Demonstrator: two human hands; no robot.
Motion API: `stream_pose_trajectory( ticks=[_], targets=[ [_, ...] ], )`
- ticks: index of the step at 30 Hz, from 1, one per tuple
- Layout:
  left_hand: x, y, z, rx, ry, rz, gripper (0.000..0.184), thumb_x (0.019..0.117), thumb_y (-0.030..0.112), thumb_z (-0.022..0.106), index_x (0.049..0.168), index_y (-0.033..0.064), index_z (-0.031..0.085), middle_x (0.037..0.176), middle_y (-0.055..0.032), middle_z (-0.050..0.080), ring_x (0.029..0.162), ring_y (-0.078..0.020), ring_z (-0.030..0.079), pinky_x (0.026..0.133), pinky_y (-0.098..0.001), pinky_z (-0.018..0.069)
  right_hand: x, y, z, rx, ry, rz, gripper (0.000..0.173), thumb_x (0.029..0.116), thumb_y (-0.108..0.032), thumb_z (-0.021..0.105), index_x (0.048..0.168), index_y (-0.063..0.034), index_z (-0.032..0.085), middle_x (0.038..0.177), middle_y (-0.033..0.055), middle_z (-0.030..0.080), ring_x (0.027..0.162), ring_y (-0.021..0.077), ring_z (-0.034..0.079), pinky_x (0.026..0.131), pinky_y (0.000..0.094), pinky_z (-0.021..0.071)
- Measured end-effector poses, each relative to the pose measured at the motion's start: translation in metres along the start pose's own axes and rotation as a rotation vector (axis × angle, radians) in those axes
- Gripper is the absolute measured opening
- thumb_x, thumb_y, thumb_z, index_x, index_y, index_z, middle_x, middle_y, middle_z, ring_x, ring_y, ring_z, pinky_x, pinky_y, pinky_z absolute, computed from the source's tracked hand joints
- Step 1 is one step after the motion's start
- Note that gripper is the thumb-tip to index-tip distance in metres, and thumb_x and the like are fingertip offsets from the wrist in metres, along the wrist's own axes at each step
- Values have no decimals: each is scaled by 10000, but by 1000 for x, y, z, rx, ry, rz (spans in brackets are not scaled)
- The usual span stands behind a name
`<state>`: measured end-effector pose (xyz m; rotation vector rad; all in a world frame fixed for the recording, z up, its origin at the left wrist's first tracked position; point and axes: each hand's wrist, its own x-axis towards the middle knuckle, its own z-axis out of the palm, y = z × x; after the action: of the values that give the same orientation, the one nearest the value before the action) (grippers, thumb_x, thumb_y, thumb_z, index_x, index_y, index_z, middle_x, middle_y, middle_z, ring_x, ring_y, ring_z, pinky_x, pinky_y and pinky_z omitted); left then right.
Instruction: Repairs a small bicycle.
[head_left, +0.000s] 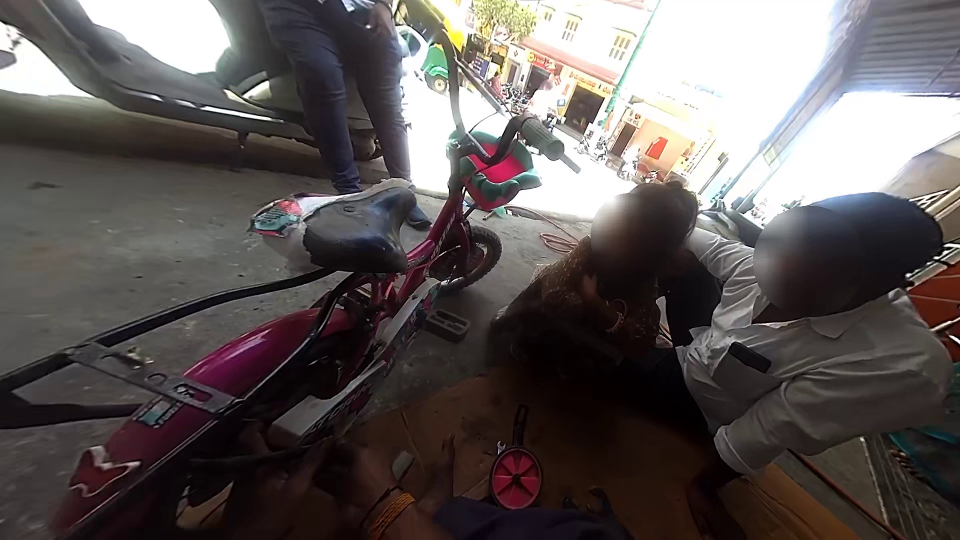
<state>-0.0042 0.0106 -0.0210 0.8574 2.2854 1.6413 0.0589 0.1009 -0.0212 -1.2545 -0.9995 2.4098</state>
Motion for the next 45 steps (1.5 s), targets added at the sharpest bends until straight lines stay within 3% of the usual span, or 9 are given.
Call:
stream_pose_trajectory(
  ticks=[3,14,18,23,27,32,36,39,45],
  targets=[
    [1,-13,2,12,56,-20,853,888,352,739,1511,-67,333,1414,-277,522,1296,-330,549,1100,-492,440,-2,10,2,-97,-9,-107,253,969,59,549,1221,80,551,972,145,632,795,163,620,730,324,560],
    [5,-20,-7,5,12,-130,889,892,359,770,1565,55,274,1414,-171,548,1250,-229,584,1063,-443,480,2,7,11,-38,95,19,314,1102,-261,466,1168,28,567,864,131,651,689,180,652,633,312,563],
    [4,-18,-13,-23,-24,-117,820,927,451,666,1563,77,307,1447,-154,524,1299,-212,543,1087,-438,455,8,16,3,-47,56,-206,149,933,92,573,1078,68,600,958,169,649,802,207,649,745,339,581],
    [3,-20,-15,-125,-45,-146,813,928,512,549,1540,23,331,1325,-162,578,1161,-180,587,984,-397,496,3,5,11,-85,97,-18,266,1083,-174,503,1254,28,532,974,162,652,752,197,659,662,319,561],
    [-3,-28,-13,-140,-30,-136,1102,853,791,478,1590,3,253,1515,-173,467,1349,-173,488,1121,-368,411,9,21,3,-110,73,-146,255,923,98,580,1176,65,560,1056,185,608,851,215,621,753,336,563],
    [-8,-24,0,-148,139,-101,1000,880,821,407,1412,-18,521,1329,-175,613,1227,-208,583,1043,-398,475,7,17,5,-3,86,-84,255,1007,12,539,1259,51,528,1056,193,633,824,221,661,726,334,578],
    [-13,-39,4,-216,184,-103,883,963,725,388,1430,-16,499,1369,-196,585,1272,-230,561,1064,-406,466,1,28,-8,-410,-12,-184,244,984,-17,612,1216,55,585,1064,177,653,860,203,676,793,341,588],
    [0,2,-20,-412,122,-462,448,1107,281,392,1408,-30,507,1396,-175,554,1280,-216,525,1130,-391,394,-12,58,-36,-1097,-245,-314,261,953,-103,610,1183,-2,678,1106,145,705,1012,240,685,928,429,554],
    [1,-38,-4,-442,183,-45,597,1008,487,505,1394,32,529,1286,-44,618,1175,-45,573,1029,-250,479,-24,102,-81,-1819,-320,-119,332,947,-147,588,1262,-68,659,1262,184,657,1162,349,650,953,538,538]
  ],
)
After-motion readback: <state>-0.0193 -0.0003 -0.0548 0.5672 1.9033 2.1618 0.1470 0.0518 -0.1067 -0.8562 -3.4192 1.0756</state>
